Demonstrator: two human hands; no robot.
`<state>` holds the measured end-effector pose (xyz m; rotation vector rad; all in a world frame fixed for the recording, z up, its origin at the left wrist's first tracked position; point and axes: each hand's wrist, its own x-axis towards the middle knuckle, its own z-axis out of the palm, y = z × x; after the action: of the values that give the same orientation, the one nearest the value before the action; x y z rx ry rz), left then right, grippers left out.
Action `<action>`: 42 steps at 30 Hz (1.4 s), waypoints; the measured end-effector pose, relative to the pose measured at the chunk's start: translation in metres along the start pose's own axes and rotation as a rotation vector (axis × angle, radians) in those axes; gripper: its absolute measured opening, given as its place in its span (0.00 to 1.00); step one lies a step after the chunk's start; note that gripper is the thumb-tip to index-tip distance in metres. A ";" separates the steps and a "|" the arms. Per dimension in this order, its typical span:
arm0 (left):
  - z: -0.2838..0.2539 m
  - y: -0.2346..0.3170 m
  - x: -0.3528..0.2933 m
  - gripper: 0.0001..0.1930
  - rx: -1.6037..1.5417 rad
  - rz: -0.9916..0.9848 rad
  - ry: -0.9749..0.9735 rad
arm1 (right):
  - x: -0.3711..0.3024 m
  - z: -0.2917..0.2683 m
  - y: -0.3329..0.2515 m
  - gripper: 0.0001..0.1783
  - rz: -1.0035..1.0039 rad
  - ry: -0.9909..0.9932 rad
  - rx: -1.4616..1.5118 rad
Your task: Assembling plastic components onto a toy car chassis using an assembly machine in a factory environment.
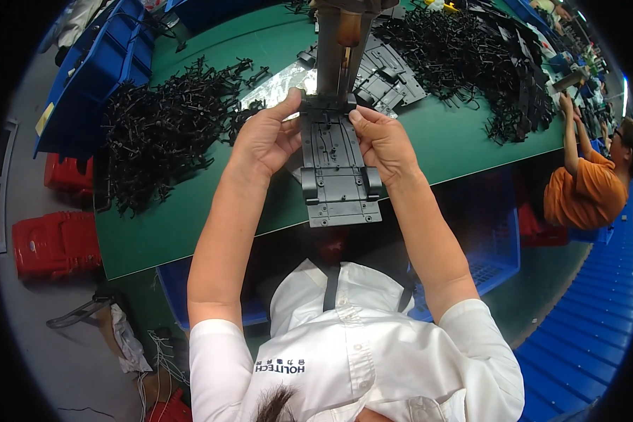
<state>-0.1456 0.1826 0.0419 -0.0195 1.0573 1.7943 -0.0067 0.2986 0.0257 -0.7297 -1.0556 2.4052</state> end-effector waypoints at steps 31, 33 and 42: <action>0.005 0.001 0.000 0.11 -0.017 -0.007 0.032 | 0.000 0.001 -0.006 0.13 0.041 0.034 -0.029; 0.004 0.001 0.001 0.11 -0.018 -0.007 0.032 | 0.001 0.000 -0.006 0.12 0.045 0.036 -0.030; 0.003 0.000 0.002 0.16 0.035 0.011 0.019 | 0.007 -0.009 -0.001 0.11 0.050 -0.042 0.047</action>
<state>-0.1451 0.1862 0.0432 -0.0093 1.1048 1.7887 -0.0066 0.3079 0.0195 -0.7008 -1.0049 2.4892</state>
